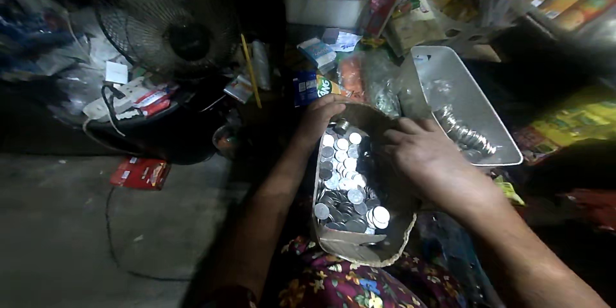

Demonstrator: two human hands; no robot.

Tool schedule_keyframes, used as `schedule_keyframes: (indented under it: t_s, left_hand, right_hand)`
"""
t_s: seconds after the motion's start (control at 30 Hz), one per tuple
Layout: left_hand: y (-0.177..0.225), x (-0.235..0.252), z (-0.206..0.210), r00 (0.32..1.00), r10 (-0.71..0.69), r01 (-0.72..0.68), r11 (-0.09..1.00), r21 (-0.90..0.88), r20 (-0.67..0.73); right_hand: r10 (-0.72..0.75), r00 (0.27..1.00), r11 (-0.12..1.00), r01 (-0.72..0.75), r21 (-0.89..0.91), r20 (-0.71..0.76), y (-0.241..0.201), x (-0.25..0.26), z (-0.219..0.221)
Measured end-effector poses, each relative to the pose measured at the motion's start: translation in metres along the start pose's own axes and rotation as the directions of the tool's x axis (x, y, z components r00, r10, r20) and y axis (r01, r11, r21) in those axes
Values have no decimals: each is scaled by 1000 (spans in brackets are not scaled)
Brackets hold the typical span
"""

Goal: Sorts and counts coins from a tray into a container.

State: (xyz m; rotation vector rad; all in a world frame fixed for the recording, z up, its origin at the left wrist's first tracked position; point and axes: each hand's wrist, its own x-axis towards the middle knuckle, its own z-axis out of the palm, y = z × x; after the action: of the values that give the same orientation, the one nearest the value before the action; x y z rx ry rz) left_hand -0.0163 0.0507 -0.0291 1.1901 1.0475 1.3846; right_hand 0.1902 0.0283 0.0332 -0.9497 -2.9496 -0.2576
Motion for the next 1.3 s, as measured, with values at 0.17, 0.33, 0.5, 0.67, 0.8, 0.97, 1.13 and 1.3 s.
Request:
schedule_keyframes:
  t_s: [0.17, 0.33, 0.5, 0.67, 0.8, 0.97, 1.13, 1.3]
  left_hand:
    - [1, -1, 0, 1000, -27, 27, 1000, -6, -8]
    - [1, -1, 0, 1000, -30, 30, 1000, -1, -9]
    - [1, -1, -2, 1000, -18, 18, 1000, 13, 1]
    - [1, -1, -1, 1000, -3, 3, 1000, -27, 7]
    - [1, -1, -1, 1000, -3, 3, 1000, -5, 4]
    - [1, -1, -1, 1000, 7, -7, 1000, 13, 3]
    - [0, 0, -1, 1000, -1, 1, 1000, 22, -1]
    - [-1, 0, -1, 999, 31, -31, 1000, -7, 16]
  right_hand:
    - [109, 950, 992, -85, -93, 294, -11, 21, 5]
    - [75, 966, 995, -56, -82, 247, -9, 25, 8]
    - [64, 969, 996, -48, -72, 239, -8, 27, 12]
    - [46, 976, 998, -34, -58, 211, -2, 24, 13]
    - [39, 982, 998, -28, -61, 184, -1, 12, 5]
    - [-16, 992, 1000, 18, -16, 121, 2, -14, 0]
    - [-146, 989, 982, 146, 119, -7, 11, -37, -2]
    - [-242, 969, 947, 246, 206, -49, 14, -52, 0]
